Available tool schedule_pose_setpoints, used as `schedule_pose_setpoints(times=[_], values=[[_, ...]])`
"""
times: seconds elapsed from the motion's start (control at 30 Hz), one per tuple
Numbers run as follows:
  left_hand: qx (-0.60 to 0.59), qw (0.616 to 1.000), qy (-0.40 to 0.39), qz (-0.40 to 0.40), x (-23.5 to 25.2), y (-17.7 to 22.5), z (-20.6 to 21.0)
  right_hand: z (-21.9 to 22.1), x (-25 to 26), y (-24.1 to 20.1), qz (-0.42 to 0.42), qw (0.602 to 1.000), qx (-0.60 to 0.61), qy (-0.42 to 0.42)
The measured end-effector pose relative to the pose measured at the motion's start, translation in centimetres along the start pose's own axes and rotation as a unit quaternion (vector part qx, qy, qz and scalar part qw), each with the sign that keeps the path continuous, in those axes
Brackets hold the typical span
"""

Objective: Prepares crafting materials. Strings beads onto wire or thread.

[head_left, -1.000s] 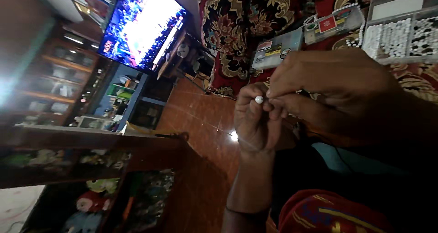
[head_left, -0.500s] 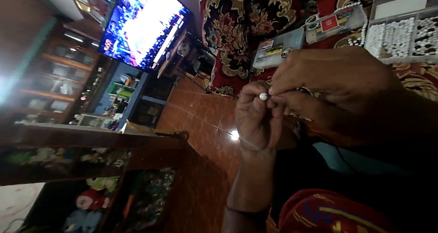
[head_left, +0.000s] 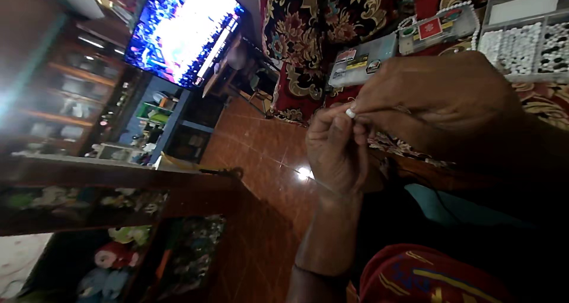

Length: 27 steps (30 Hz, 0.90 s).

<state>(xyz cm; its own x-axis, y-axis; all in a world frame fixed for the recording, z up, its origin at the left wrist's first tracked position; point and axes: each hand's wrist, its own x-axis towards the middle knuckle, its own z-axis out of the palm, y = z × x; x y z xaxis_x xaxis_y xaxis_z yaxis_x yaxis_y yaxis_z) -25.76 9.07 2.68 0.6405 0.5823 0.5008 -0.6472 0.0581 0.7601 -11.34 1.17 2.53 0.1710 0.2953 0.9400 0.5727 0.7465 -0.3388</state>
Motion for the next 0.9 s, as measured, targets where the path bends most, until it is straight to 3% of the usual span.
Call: schedule_pose_setpoints(times=[0.27, 0.53, 0.77, 0.83, 0.9], values=[[0.092, 0.995, 0.029, 0.005, 0.2, 0.2, 0.2, 0.3, -0.2, 0.7, 0.002, 0.999, -0.034, -0.016], [0.130, 0.990, 0.034, -0.034, 0.6, 0.9, -0.5, -0.3, -0.3, 0.7, 0.096, 0.993, -0.004, -0.064], [0.215, 0.974, 0.070, 0.022, 2.1, 7.7, -4.5, -2.6, -0.2, 3.0, 0.141, 0.979, -0.062, -0.134], [0.216, 0.971, 0.083, 0.050, 1.7, 10.3, -7.3, -4.0, -0.1, 3.8, 0.198, 0.966, -0.083, -0.143], [0.291, 0.952, 0.079, 0.058, -3.0, 13.3, -12.6, -4.8, 0.2, 3.5, 0.310, 0.937, -0.114, -0.116]])
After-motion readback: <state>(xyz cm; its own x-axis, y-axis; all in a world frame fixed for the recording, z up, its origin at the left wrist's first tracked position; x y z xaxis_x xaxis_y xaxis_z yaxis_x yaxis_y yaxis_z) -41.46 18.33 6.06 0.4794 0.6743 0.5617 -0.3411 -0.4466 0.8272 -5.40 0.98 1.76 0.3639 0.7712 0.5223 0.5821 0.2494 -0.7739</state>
